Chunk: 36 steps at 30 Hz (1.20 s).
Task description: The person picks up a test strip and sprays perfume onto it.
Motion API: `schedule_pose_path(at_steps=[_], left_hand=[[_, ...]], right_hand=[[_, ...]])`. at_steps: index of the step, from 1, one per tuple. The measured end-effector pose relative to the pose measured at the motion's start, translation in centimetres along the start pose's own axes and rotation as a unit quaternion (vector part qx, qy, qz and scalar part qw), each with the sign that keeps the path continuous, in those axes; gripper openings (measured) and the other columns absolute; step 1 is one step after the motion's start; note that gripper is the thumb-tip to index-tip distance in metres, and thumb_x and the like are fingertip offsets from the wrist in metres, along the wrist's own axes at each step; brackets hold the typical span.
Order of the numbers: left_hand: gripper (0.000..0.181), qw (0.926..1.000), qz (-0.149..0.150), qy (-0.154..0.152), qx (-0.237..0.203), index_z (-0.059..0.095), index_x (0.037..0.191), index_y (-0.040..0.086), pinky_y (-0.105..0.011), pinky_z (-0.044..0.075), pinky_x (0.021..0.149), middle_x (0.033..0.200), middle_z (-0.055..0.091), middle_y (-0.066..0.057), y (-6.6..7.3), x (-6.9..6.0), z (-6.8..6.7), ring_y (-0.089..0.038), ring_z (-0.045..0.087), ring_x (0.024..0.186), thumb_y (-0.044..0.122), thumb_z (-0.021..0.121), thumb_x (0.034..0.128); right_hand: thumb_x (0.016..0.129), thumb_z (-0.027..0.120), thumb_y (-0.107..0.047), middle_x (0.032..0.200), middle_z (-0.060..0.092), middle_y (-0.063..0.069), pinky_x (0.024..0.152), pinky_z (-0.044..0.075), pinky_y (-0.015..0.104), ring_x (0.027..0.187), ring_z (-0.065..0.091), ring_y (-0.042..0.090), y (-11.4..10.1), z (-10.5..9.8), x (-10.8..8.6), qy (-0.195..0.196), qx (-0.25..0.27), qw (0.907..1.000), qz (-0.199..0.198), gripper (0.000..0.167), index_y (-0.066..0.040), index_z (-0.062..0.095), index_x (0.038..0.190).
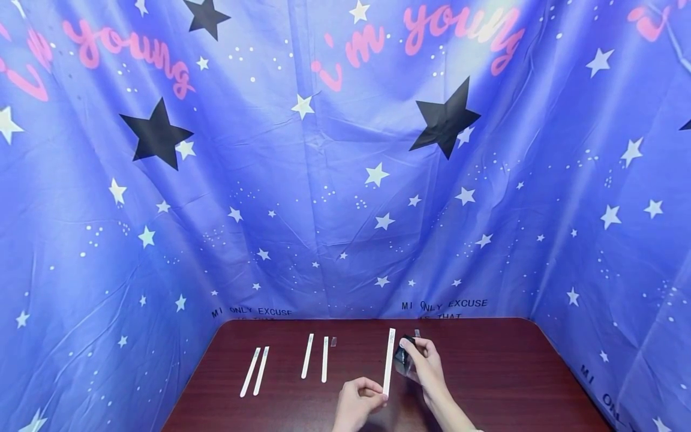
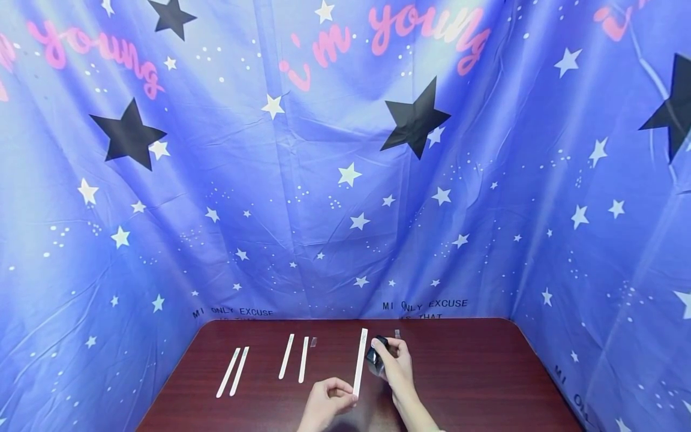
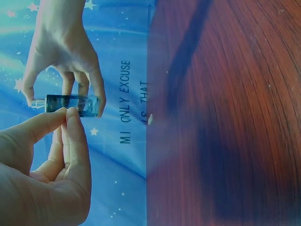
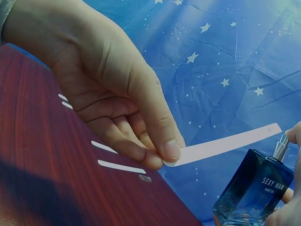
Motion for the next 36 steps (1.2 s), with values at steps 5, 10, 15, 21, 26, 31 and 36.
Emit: schedule_pose_path(at_steps=[5, 10, 15, 21, 26, 31, 36], left_hand=[[0.012, 1.0, 0.001, -0.004, 0.001, 0.068, 0.086, -0.009, -0.031, 0.063, 0.065, 0.076, 0.073, -0.02, 0.1, -0.2, 0.5, -0.013, 0.071, 0.065, -0.003, 0.074, 0.0773], [0.013, 1.0, -0.001, -0.002, 0.002, 0.068, 0.086, -0.01, -0.029, 0.063, 0.064, 0.077, 0.073, -0.021, 0.0, -0.2, 0.8, -0.011, 0.07, 0.064, -0.003, 0.075, 0.0778], [0.012, 1.0, -0.001, -0.002, 0.004, 0.068, 0.086, -0.01, -0.024, 0.062, 0.062, 0.077, 0.073, -0.022, 0.0, -0.2, 1.0, -0.009, 0.068, 0.062, -0.003, 0.074, 0.0778], [0.012, 1.0, -0.001, 0.0, 0.005, 0.068, 0.084, -0.009, -0.022, 0.061, 0.06, 0.075, 0.073, -0.02, 0.1, -0.3, 1.1, -0.008, 0.068, 0.061, -0.003, 0.075, 0.0764], [0.012, 1.0, -0.008, -0.001, -0.002, 0.068, 0.083, -0.008, -0.023, 0.061, 0.061, 0.071, 0.073, -0.014, 0.2, -0.4, 1.1, -0.007, 0.068, 0.061, -0.003, 0.075, 0.0758], [0.012, 0.9999, -0.013, 0.006, 0.006, 0.067, 0.085, -0.011, -0.025, 0.062, 0.062, 0.073, 0.073, -0.017, 0.2, -0.5, 1.1, -0.008, 0.068, 0.062, -0.005, 0.074, 0.0762], [0.013, 0.9999, -0.008, 0.007, 0.007, 0.067, 0.085, -0.011, -0.028, 0.063, 0.064, 0.073, 0.073, -0.017, 0.2, -0.5, 1.0, -0.008, 0.069, 0.062, -0.004, 0.074, 0.0758]], right_hand=[[0.092, 0.069, -0.022, 0.089, 0.061, -0.012, 0.067, 0.063, 0.034, 0.073, 0.064, 0.007, -0.2, 0.1, 0.1, -0.002, 0.005, 1.0, -0.006, 0.031, -0.007, 0.052, 0.112], [0.094, 0.066, -0.019, 0.092, 0.06, -0.009, 0.065, 0.062, 0.03, 0.075, 0.065, 0.005, -0.4, 0.0, 0.3, -0.008, -0.006, 0.9998, -0.018, 0.035, -0.001, 0.049, 0.118], [0.095, 0.065, -0.017, 0.093, 0.06, -0.007, 0.065, 0.062, 0.028, 0.074, 0.066, 0.004, -0.5, -0.1, 0.4, -0.004, -0.019, 0.9996, -0.023, 0.037, 0.001, 0.047, 0.122], [0.095, 0.064, -0.018, 0.095, 0.06, -0.006, 0.065, 0.062, 0.028, 0.075, 0.066, 0.005, -0.4, 0.0, 0.5, -0.006, -0.029, 0.9992, -0.027, 0.04, 0.003, 0.046, 0.124], [0.095, 0.065, -0.017, 0.096, 0.061, -0.001, 0.065, 0.062, 0.028, 0.074, 0.064, 0.004, -0.5, -0.2, 0.4, 0.005, -0.044, 0.9982, -0.041, 0.04, 0.005, 0.047, 0.123], [0.094, 0.066, -0.02, 0.097, 0.061, 0.001, 0.066, 0.061, 0.027, 0.075, 0.064, 0.005, -0.4, -0.3, 0.2, 0.016, -0.046, 0.9981, -0.038, 0.043, 0.004, 0.047, 0.124], [0.094, 0.067, -0.027, 0.093, 0.061, -0.008, 0.069, 0.063, 0.032, 0.077, 0.066, 0.007, 0.1, -0.4, 0.0, 0.006, -0.017, 0.9998, -0.008, 0.04, -0.003, 0.048, 0.12]])
Point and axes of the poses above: each hand's wrist, its own x-axis towards the middle knuckle, its own z-axis out of the palm, y = z × x, the point moved 5 cm from there along x, towards the middle knuckle
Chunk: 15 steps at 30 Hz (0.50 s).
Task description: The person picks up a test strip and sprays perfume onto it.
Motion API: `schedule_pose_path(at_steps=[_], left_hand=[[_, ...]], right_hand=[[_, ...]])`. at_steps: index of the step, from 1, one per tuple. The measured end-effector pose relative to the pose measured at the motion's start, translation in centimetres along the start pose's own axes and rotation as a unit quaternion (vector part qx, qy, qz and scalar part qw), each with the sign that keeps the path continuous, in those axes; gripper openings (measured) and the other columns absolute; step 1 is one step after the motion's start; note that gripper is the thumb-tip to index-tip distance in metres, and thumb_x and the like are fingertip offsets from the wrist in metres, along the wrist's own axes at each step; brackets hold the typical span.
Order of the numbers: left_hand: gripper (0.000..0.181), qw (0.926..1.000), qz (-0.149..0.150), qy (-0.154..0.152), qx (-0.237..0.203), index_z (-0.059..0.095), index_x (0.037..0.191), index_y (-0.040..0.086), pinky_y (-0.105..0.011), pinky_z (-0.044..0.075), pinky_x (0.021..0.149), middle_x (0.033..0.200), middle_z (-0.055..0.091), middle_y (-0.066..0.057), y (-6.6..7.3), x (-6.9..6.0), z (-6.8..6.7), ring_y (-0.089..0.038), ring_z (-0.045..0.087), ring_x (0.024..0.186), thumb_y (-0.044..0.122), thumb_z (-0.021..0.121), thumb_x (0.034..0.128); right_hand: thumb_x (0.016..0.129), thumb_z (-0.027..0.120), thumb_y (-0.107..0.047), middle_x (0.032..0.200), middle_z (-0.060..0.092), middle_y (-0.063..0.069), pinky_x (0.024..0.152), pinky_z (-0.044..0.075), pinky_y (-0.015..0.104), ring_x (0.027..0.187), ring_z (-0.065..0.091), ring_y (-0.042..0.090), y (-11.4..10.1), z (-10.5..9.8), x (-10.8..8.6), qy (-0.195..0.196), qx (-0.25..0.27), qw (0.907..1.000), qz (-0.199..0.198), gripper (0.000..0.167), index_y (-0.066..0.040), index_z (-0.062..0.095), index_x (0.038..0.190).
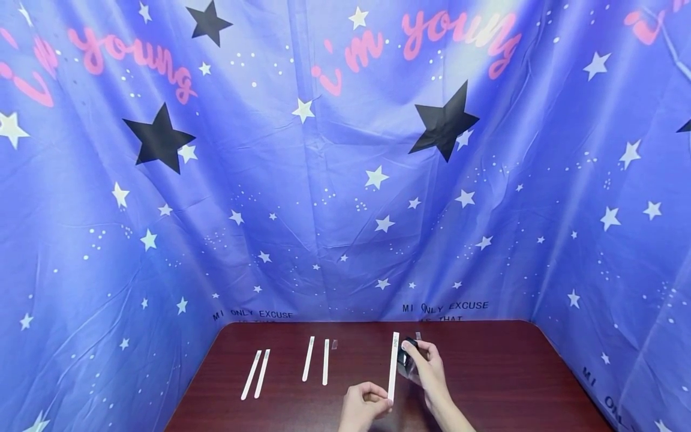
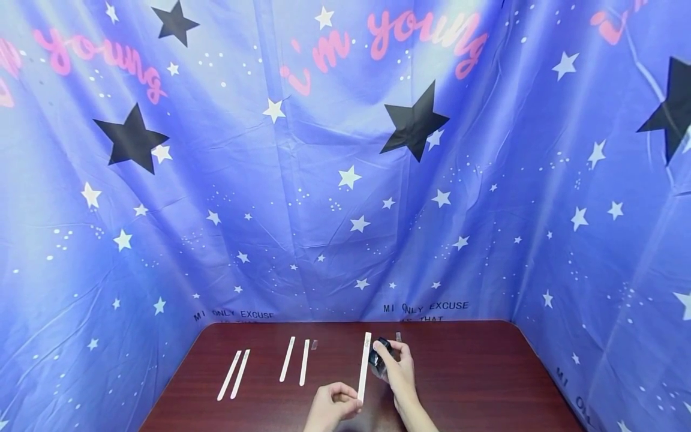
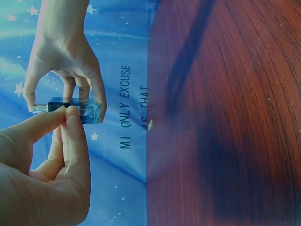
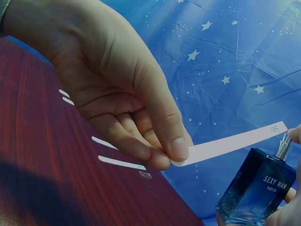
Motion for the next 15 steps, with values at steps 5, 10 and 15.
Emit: schedule_pose_path(at_steps=[5, 10, 15], left_hand=[[0.013, 0.9999, -0.003, -0.009, -0.012, 0.069, 0.083, -0.006, -0.031, 0.063, 0.065, 0.071, 0.073, -0.009, -0.62, 0.4, -0.38, -0.007, 0.069, 0.062, 0.0, 0.076, 0.0747], [0.013, 0.9999, 0.004, -0.009, -0.008, 0.069, 0.083, -0.006, -0.034, 0.064, 0.067, 0.072, 0.074, -0.009, -0.68, 0.54, -0.66, -0.006, 0.069, 0.062, 0.0, 0.076, 0.0755], [0.014, 0.9999, 0.008, -0.004, -0.013, 0.068, 0.085, -0.009, -0.029, 0.063, 0.064, 0.074, 0.074, -0.014, -0.46, 0.54, -1.06, -0.006, 0.068, 0.062, 0.0, 0.075, 0.0759]], right_hand=[[0.096, 0.065, -0.03, 0.09, 0.06, -0.012, 0.069, 0.062, 0.032, 0.078, 0.064, 0.006, 0.46, -0.17, -0.21, -0.01, 0.007, 0.9998, 0.014, 0.035, -0.007, 0.05, 0.118], [0.096, 0.064, -0.031, 0.091, 0.061, -0.012, 0.069, 0.061, 0.033, 0.078, 0.064, 0.006, 0.76, -0.32, -0.34, -0.016, 0.005, 0.9998, 0.012, 0.036, -0.007, 0.049, 0.118], [0.094, 0.066, -0.032, 0.089, 0.061, -0.012, 0.067, 0.061, 0.033, 0.076, 0.064, 0.005, 1.01, -0.57, -0.42, -0.008, 0.001, 0.9999, 0.01, 0.035, -0.008, 0.05, 0.115]])
Point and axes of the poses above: each hand's wrist, its own x-axis towards the middle knuckle, its own z-axis out of the palm, y = z × x, the point moved 5 cm from there along x, towards the middle knuckle
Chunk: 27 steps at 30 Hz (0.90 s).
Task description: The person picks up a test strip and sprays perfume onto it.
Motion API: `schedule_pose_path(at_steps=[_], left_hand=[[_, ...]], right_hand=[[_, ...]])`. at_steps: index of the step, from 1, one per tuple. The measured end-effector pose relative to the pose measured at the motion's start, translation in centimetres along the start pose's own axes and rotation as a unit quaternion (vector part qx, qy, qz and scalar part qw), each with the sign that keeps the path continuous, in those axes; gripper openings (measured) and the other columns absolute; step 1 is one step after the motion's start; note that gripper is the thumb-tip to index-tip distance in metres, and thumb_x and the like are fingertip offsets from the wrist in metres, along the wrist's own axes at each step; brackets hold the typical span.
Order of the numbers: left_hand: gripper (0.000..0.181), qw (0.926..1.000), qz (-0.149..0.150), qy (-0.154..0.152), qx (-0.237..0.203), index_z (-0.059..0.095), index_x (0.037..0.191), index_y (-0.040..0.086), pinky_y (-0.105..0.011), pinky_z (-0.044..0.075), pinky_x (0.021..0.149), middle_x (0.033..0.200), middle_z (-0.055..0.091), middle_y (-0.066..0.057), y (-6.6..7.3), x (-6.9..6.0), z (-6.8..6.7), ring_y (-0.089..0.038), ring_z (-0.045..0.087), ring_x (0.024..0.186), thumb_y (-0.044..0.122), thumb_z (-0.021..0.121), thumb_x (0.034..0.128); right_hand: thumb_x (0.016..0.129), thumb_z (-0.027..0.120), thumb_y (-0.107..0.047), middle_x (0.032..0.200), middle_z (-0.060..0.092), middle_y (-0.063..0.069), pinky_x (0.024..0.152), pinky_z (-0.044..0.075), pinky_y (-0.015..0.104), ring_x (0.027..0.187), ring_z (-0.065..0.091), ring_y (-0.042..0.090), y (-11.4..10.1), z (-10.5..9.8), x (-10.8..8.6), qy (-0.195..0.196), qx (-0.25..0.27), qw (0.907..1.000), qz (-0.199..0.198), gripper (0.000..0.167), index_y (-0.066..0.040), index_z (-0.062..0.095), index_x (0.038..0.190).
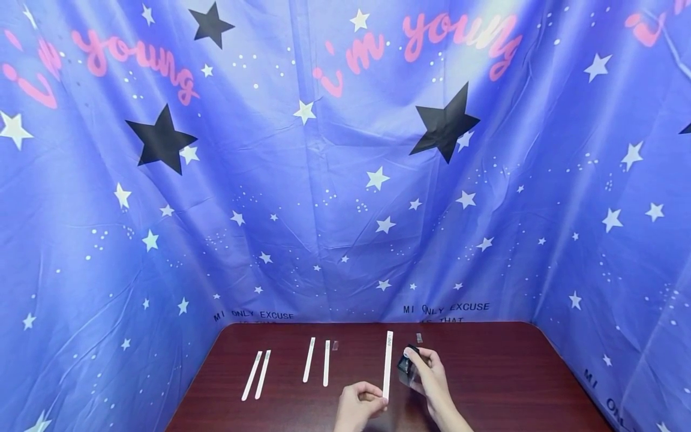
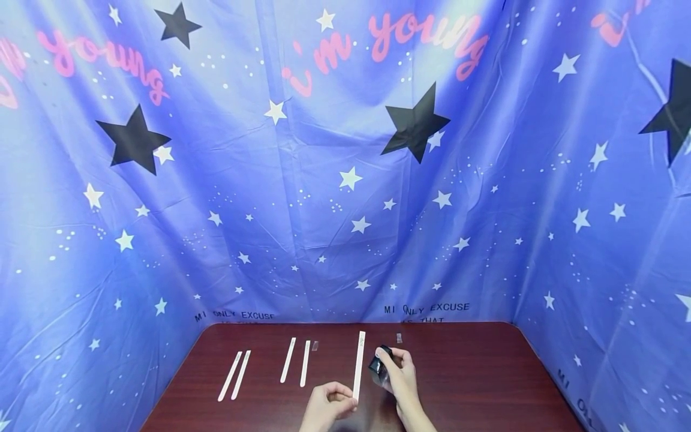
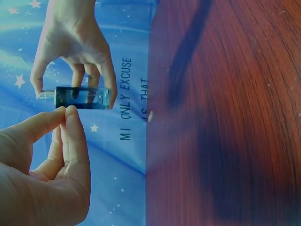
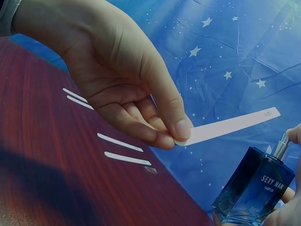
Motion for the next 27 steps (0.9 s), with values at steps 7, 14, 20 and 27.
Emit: schedule_pose_path(at_steps=[7, 14, 20, 27], left_hand=[[0.016, 1.0, 0.002, 0.001, -0.002, 0.066, 0.088, -0.012, -0.034, 0.064, 0.067, 0.076, 0.074, -0.015, 0.1, 0.1, -0.8, -0.007, 0.068, 0.063, -0.002, 0.074, 0.0787], [0.016, 0.9999, 0.006, 0.009, 0.003, 0.065, 0.09, -0.015, -0.036, 0.064, 0.067, 0.077, 0.073, -0.02, 0.0, 0.3, -1.7, -0.014, 0.072, 0.067, -0.004, 0.073, 0.08], [0.015, 0.9995, 0.005, 0.02, 0.023, 0.067, 0.09, -0.012, -0.025, 0.062, 0.063, 0.076, 0.074, -0.017, 0.1, 0.5, -2.6, -0.008, 0.071, 0.064, -0.003, 0.073, 0.0806], [0.018, 0.9994, 0.014, 0.024, 0.021, 0.065, 0.093, -0.014, -0.026, 0.063, 0.065, 0.08, 0.074, -0.023, 0.3, 0.6, -3.8, -0.011, 0.072, 0.067, -0.002, 0.072, 0.0815]], right_hand=[[0.094, 0.067, -0.031, 0.089, 0.061, -0.01, 0.068, 0.062, 0.032, 0.076, 0.065, 0.005, 0.3, -0.1, -0.3, -0.001, 0.013, 0.9999, 0.004, 0.031, -0.011, 0.051, 0.111], [0.094, 0.067, -0.033, 0.09, 0.061, -0.012, 0.069, 0.062, 0.033, 0.078, 0.065, 0.004, 0.6, -0.5, -0.5, -0.004, 0.01, 0.9998, 0.016, 0.034, -0.011, 0.049, 0.112], [0.095, 0.066, -0.036, 0.091, 0.061, -0.014, 0.07, 0.06, 0.033, 0.081, 0.065, 0.002, 1.0, -0.9, -0.5, -0.006, -0.002, 0.9997, 0.023, 0.036, -0.011, 0.048, 0.113], [0.096, 0.064, -0.035, 0.09, 0.063, -0.016, 0.071, 0.06, 0.033, 0.08, 0.065, 0.004, 1.4, -1.2, -0.6, -0.014, 0.0, 0.9996, 0.026, 0.033, -0.012, 0.048, 0.113]])
Point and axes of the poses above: each hand's wrist, its own x-axis towards the middle knuckle, its own z-axis out of the palm, y = z × x, the point moved 5 cm from there along x, towards the middle knuckle
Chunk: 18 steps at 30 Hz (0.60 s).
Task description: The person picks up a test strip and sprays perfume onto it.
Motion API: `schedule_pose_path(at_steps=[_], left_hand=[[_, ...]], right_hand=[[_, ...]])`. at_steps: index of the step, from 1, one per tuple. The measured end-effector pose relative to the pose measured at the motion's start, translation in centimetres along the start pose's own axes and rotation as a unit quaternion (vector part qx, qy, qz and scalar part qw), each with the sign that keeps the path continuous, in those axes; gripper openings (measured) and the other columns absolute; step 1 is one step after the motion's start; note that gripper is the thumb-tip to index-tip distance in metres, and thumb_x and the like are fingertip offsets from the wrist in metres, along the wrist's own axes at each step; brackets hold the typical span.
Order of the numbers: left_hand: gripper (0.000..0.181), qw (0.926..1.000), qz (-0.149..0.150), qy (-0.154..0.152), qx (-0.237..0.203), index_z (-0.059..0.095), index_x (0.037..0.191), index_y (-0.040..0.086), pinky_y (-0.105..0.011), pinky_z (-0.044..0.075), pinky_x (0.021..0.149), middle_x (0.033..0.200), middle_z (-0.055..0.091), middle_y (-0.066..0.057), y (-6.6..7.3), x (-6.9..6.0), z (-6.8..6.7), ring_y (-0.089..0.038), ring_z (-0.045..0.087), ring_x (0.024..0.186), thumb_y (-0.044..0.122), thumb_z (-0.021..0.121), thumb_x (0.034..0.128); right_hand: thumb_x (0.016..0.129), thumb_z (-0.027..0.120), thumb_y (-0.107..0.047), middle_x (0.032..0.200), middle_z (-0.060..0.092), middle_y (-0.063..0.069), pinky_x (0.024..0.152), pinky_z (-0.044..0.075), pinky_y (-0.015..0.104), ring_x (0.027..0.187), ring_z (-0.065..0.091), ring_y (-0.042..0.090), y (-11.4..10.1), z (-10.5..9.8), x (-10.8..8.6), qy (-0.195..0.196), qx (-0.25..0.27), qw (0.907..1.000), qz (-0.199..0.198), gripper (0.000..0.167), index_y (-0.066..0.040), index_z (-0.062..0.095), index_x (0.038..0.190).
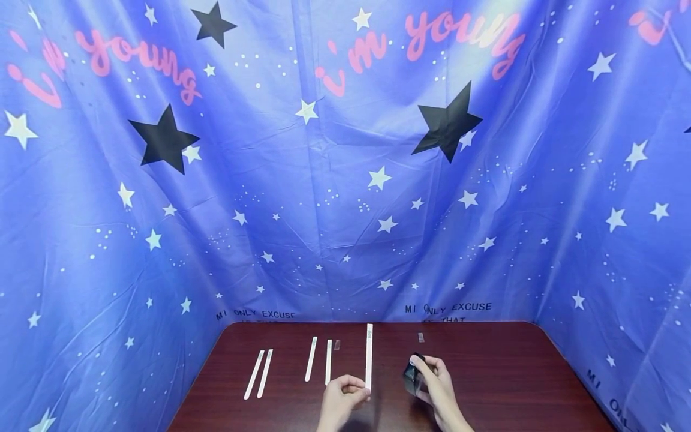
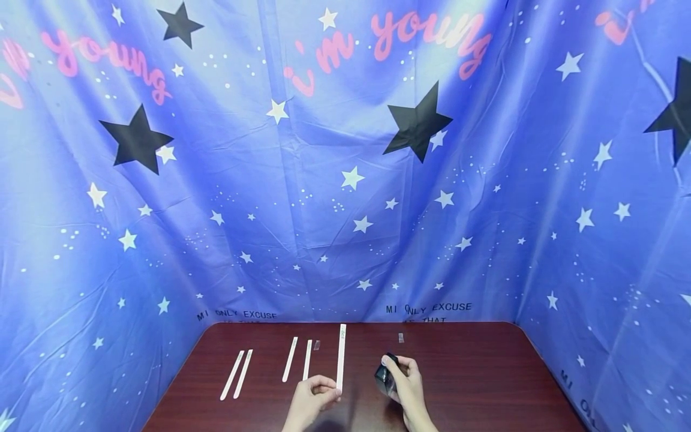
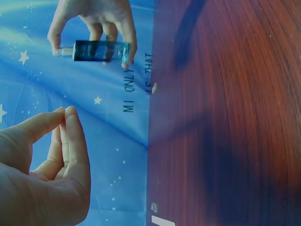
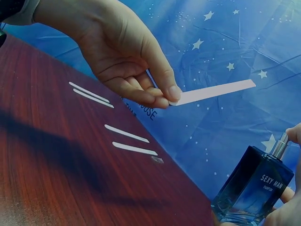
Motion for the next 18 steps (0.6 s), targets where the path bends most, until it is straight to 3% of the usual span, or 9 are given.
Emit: schedule_pose_path(at_steps=[10, 18], left_hand=[[0.021, 0.9998, 0.0, 0.019, -0.009, 0.066, 0.095, -0.016, -0.027, 0.063, 0.068, 0.08, 0.074, -0.02, 0.1, 0.4, -2.1, -0.006, 0.069, 0.066, -0.002, 0.072, 0.0813], [0.023, 0.9993, -0.011, 0.035, -0.009, 0.064, 0.097, -0.019, -0.031, 0.064, 0.071, 0.08, 0.074, -0.017, -0.4, 0.5, -4.3, -0.009, 0.07, 0.067, -0.003, 0.071, 0.0823]], right_hand=[[0.095, 0.064, -0.038, 0.089, 0.063, -0.014, 0.066, 0.059, 0.03, 0.079, 0.063, 0.005, 0.2, -0.5, -0.2, 0.009, -0.02, 0.9997, 0.007, 0.042, -0.008, 0.047, 0.118], [0.095, 0.064, -0.037, 0.092, 0.063, -0.011, 0.07, 0.06, 0.033, 0.082, 0.063, 0.009, 0.5, -0.7, -0.5, 0.007, -0.022, 0.9997, 0.006, 0.049, -0.003, 0.044, 0.123]])
Point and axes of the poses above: each hand's wrist, its own x-axis towards the middle knuckle, its own z-axis out of the palm, y = z × x, the point moved 5 cm from there along x, towards the middle knuckle
